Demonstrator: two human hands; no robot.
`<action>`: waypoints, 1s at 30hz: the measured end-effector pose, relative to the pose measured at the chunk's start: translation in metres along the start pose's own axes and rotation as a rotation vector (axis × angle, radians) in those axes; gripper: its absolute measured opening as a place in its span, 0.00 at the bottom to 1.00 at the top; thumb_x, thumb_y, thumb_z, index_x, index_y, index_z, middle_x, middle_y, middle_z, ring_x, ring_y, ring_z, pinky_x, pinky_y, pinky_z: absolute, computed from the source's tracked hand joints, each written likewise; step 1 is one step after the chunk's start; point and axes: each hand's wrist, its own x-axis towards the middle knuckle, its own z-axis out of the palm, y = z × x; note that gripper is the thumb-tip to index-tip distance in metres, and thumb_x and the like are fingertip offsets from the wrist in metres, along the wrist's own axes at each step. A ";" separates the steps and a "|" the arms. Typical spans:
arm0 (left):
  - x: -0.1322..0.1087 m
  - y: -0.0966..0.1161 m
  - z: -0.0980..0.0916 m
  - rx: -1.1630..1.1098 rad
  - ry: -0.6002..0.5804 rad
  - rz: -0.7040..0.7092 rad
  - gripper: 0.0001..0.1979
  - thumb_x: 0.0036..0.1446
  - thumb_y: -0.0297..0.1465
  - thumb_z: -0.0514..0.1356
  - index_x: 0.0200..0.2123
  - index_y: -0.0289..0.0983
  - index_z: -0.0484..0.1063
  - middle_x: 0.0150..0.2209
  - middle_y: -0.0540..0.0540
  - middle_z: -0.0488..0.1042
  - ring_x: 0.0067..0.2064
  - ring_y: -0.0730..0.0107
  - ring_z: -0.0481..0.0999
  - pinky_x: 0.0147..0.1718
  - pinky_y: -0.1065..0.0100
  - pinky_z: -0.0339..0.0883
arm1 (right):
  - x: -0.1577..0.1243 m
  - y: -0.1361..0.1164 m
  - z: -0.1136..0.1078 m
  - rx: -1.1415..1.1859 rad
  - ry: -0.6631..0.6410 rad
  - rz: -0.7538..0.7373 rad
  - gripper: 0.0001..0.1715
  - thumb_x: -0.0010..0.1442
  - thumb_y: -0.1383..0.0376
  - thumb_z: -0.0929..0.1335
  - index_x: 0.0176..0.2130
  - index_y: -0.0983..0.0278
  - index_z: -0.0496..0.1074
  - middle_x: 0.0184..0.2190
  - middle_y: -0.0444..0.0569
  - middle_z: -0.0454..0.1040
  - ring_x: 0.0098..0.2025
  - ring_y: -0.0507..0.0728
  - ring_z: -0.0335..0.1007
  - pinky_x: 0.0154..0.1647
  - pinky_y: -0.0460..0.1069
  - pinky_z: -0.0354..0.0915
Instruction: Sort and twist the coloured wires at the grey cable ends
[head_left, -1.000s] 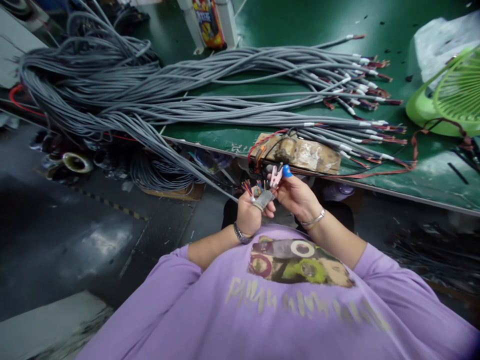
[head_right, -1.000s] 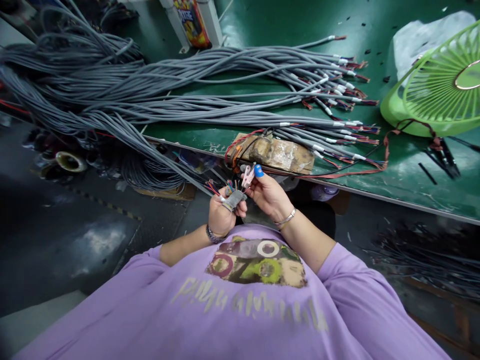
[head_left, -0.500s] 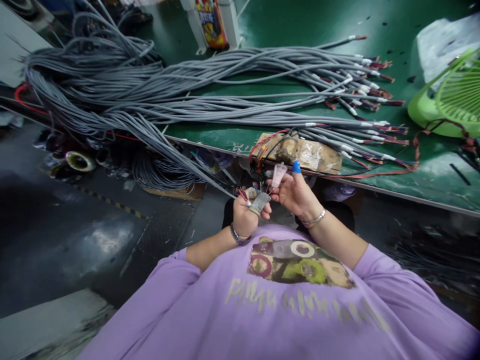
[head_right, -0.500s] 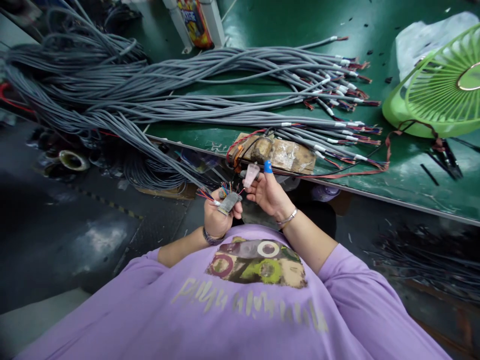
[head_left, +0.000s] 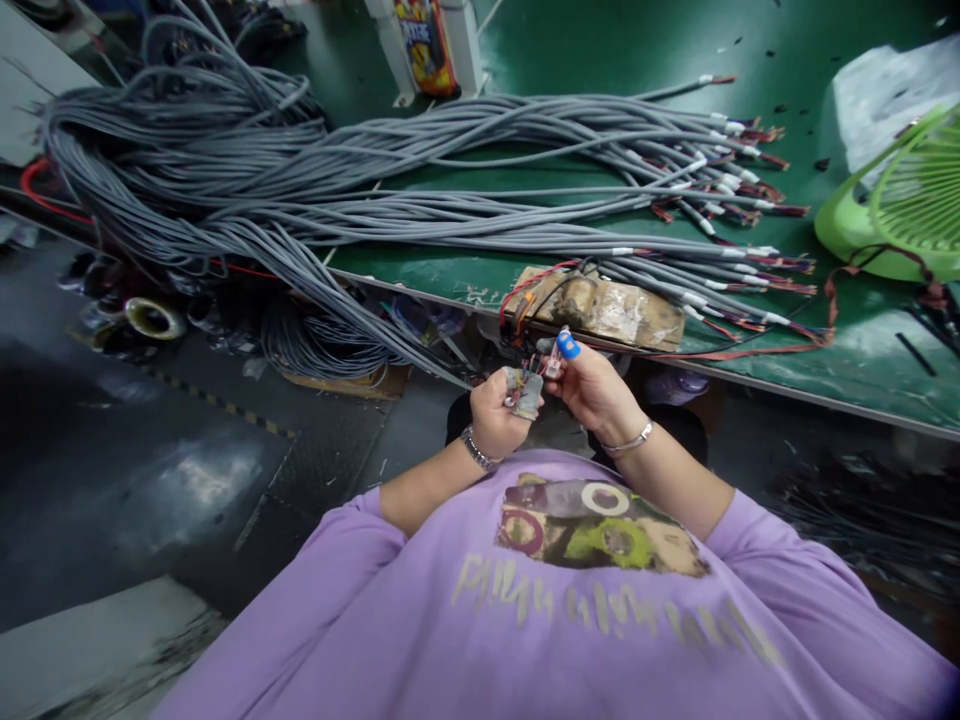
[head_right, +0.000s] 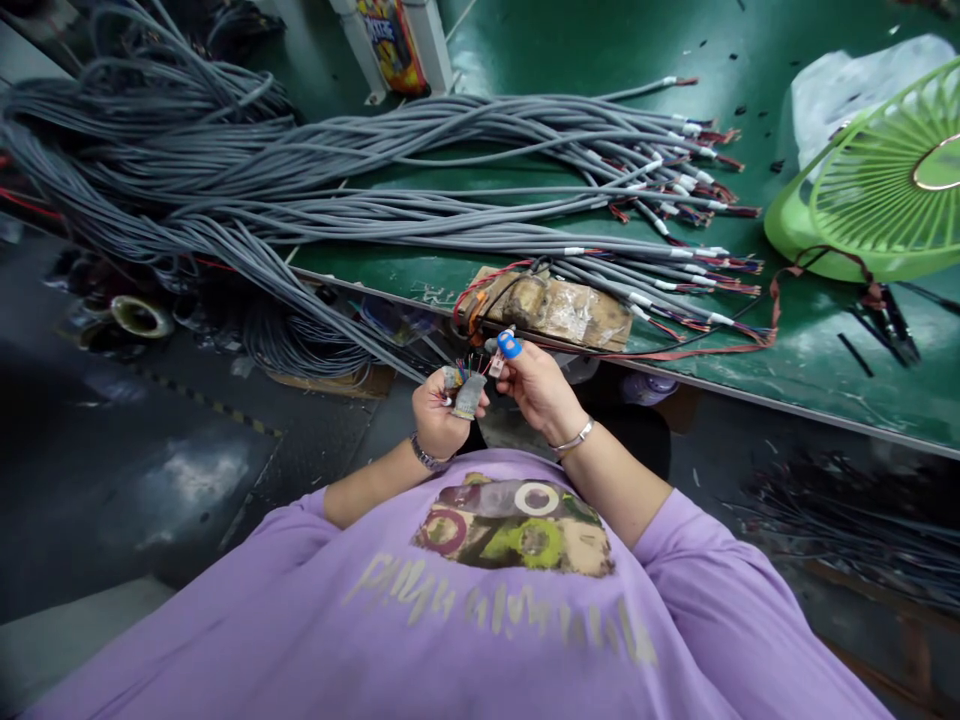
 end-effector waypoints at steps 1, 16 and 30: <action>0.000 0.000 -0.001 0.022 0.012 0.006 0.06 0.50 0.34 0.67 0.31 0.40 0.75 0.25 0.50 0.78 0.24 0.74 0.75 0.26 0.72 0.68 | -0.001 -0.001 0.000 -0.003 0.008 0.006 0.29 0.40 0.48 0.81 0.28 0.63 0.70 0.22 0.39 0.69 0.23 0.46 0.62 0.23 0.42 0.62; 0.002 0.010 -0.002 0.152 -0.026 0.061 0.05 0.43 0.30 0.68 0.23 0.39 0.74 0.22 0.50 0.74 0.24 0.72 0.71 0.29 0.71 0.65 | 0.002 0.001 -0.005 0.119 0.040 0.056 0.15 0.50 0.56 0.78 0.34 0.61 0.78 0.30 0.43 0.80 0.31 0.51 0.73 0.29 0.45 0.66; -0.003 0.010 -0.015 -0.274 -0.107 -0.324 0.20 0.52 0.46 0.66 0.24 0.36 0.69 0.18 0.50 0.74 0.15 0.78 0.69 0.13 0.76 0.54 | -0.032 -0.043 -0.064 -0.151 0.183 -0.045 0.15 0.55 0.51 0.75 0.33 0.59 0.75 0.29 0.45 0.75 0.27 0.51 0.68 0.28 0.46 0.68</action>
